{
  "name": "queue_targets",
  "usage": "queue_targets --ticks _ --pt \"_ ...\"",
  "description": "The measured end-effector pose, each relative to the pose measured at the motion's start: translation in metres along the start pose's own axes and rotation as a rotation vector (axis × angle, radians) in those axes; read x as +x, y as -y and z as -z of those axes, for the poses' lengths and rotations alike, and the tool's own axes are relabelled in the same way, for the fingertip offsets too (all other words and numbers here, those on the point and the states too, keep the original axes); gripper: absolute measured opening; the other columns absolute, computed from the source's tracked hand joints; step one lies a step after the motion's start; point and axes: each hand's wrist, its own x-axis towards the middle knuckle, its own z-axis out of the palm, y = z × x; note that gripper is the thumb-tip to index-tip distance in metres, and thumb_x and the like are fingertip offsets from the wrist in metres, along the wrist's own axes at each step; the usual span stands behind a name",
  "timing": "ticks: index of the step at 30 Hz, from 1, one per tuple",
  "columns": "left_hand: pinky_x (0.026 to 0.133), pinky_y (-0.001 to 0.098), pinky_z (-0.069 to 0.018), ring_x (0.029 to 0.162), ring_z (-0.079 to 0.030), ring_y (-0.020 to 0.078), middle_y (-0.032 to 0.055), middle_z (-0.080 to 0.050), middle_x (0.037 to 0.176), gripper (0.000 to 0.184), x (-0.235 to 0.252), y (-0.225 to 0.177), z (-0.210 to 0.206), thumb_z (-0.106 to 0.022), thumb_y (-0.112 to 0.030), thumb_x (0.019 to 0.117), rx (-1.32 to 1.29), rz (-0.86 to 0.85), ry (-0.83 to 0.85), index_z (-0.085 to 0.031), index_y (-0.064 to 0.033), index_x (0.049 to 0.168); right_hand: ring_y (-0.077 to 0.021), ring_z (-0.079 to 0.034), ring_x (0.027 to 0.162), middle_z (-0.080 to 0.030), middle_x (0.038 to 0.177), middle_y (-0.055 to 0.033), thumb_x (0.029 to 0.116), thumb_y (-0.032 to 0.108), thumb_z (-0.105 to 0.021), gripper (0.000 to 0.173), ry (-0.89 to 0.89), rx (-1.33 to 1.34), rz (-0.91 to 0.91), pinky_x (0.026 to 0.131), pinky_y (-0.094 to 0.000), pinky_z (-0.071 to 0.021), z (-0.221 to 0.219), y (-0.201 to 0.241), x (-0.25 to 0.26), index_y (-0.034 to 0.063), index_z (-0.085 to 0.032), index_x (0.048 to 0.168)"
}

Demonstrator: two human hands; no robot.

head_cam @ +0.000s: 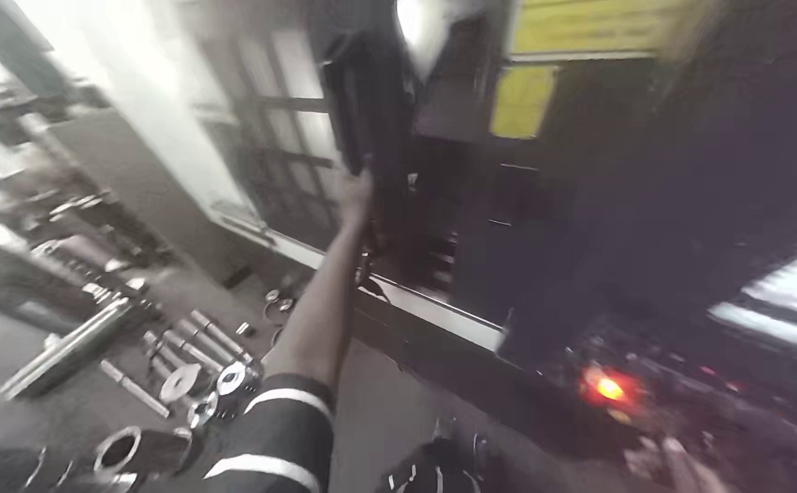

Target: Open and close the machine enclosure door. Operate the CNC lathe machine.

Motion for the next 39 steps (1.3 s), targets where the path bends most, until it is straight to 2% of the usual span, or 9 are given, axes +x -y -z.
queue_targets --ticks 4,7,9,12,14,16,18,22,39 --pt "0.109 0.0415 -0.0471 0.123 -0.062 0.0239 0.0193 -0.063 0.133 0.065 -0.011 -0.012 0.008 -0.063 -0.044 0.0994 0.053 0.017 0.035 -0.049 0.0015 0.144 -0.0072 -0.070 0.059 -0.073 0.071 0.0024 0.1067 0.016 -0.050 0.027 -0.086 0.044 -0.094 0.059 -0.0244 -0.0612 -0.012 0.018 -0.006 -0.0013 -0.067 0.095" --pt "0.120 0.0402 -0.0350 0.144 -0.044 0.0244 0.0197 -0.042 0.157 0.082 -0.041 -0.002 0.010 -0.061 -0.043 0.1004 0.002 0.026 0.109 -0.022 -0.0032 0.160 -0.0094 -0.069 0.060 -0.072 0.071 -0.0012 0.1066 0.021 -0.052 0.031 -0.093 -0.003 -0.127 0.060 -0.0271 -0.0603 -0.010 0.016 -0.003 -0.0032 -0.069 0.096" --pt "0.120 0.0360 -0.0350 0.147 -0.039 0.0232 0.0214 -0.032 0.162 0.092 -0.086 0.008 0.011 -0.066 -0.037 0.0978 -0.155 -0.049 0.106 -0.011 -0.0022 0.162 -0.0108 -0.069 0.056 -0.072 0.068 -0.0024 0.1041 0.020 -0.056 0.029 -0.129 0.014 -0.152 0.057 -0.0278 -0.0602 -0.011 0.015 0.000 -0.0022 -0.070 0.092" --pt "0.112 0.0329 -0.0431 0.139 -0.046 0.0250 0.0294 -0.040 0.152 0.073 -0.181 0.011 0.017 -0.064 -0.021 0.0985 -0.435 -0.413 0.140 -0.027 0.0155 0.149 -0.0121 -0.069 0.056 -0.072 0.067 -0.0037 0.1028 0.017 -0.059 0.026 -0.129 0.068 -0.159 0.057 -0.0284 -0.0604 -0.013 0.017 0.001 -0.0021 -0.069 0.087" --pt "0.098 0.0275 -0.0537 0.116 -0.062 0.0081 0.0062 -0.064 0.129 0.044 -0.255 -0.001 0.021 -0.061 -0.027 0.1015 -0.537 -0.480 0.329 -0.054 0.0031 0.132 -0.0119 -0.068 0.056 -0.072 0.067 -0.0036 0.1027 0.015 -0.059 0.026 -0.126 0.101 -0.164 0.057 -0.0280 -0.0602 -0.012 0.019 0.001 -0.0010 -0.068 0.084" --pt "0.082 0.0237 -0.0605 0.091 -0.069 0.0016 -0.0070 -0.072 0.105 0.030 -0.315 -0.012 0.021 -0.059 -0.034 0.1035 -0.590 -0.429 0.631 -0.064 -0.0105 0.122 -0.0120 -0.069 0.057 -0.072 0.068 -0.0040 0.1033 0.016 -0.058 0.027 -0.109 0.105 -0.177 0.058 -0.0282 -0.0604 -0.010 0.020 0.002 -0.0007 -0.068 0.085" --pt "0.076 0.0272 -0.0623 0.085 -0.071 0.0076 -0.0040 -0.074 0.101 0.034 -0.347 -0.016 0.014 -0.059 -0.039 0.1034 -0.651 -0.423 0.932 -0.062 -0.0172 0.129 -0.0130 -0.069 0.057 -0.072 0.067 -0.0046 0.1037 0.017 -0.058 0.029 -0.107 0.107 -0.186 0.058 -0.0288 -0.0600 -0.009 0.022 0.001 -0.0012 -0.069 0.084" --pt "0.083 0.0325 -0.0623 0.096 -0.071 0.0147 0.0048 -0.072 0.117 0.057 -0.366 -0.021 -0.004 -0.065 -0.029 0.1007 -0.662 -0.368 1.253 -0.045 -0.0024 0.147 -0.0139 -0.069 0.057 -0.071 0.067 -0.0053 0.1032 0.017 -0.057 0.029 -0.114 0.130 -0.132 0.058 -0.0298 -0.0606 -0.011 0.016 0.002 -0.0014 -0.069 0.083" --pt "0.086 0.0337 -0.0613 0.104 -0.070 0.0160 0.0085 -0.069 0.127 0.052 -0.366 -0.032 -0.023 -0.064 -0.024 0.1005 -0.665 -0.276 1.347 -0.050 0.0031 0.143 -0.0115 -0.068 0.055 -0.071 0.066 -0.0032 0.1024 0.015 -0.059 0.026 -0.141 0.113 -0.091 0.056 -0.0276 -0.0599 -0.013 0.012 0.002 -0.0019 -0.070 0.085"
